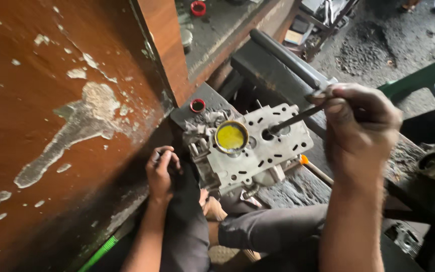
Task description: The person cleans a metal engine component using a metal rod and a rag. They repeatedly insert the rod into a circular opening filled with yellow liquid, then wipe the surface and the rod with a cloth. The person also wipes the surrounding area of the engine part.
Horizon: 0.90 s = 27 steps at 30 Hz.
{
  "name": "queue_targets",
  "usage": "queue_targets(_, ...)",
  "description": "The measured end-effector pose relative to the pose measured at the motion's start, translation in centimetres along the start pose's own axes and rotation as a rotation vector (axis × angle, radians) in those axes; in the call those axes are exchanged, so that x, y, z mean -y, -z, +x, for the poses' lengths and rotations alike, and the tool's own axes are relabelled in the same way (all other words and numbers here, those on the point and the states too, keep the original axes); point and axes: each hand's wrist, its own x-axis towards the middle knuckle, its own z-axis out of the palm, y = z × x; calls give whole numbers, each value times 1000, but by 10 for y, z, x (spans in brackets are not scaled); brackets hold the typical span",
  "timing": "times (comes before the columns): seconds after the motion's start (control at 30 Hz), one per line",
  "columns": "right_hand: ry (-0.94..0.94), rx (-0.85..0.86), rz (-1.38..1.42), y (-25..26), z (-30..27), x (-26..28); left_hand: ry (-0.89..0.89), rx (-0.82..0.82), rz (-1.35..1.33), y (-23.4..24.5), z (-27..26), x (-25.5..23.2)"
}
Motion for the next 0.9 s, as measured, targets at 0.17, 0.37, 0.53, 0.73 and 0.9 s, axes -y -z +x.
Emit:
queue_targets(0.17,-176,47,-71,2,-5,-9,30,-8,24,-8,1,2)
queue_targets(0.37,-444,89,-185,33,-19,-47,21,-5,40,-8,4,0)
queue_targets(0.53,-379,39,-95,33,-20,-44,63,-48,8,-7,-3,5)
queue_targets(0.73,-389,103,-189,15,-17,-32,31,-12,61,-2,4,-3)
queue_targets(0.9,-651,-56,1,41,-34,-64,3,0,87,2,-10,15)
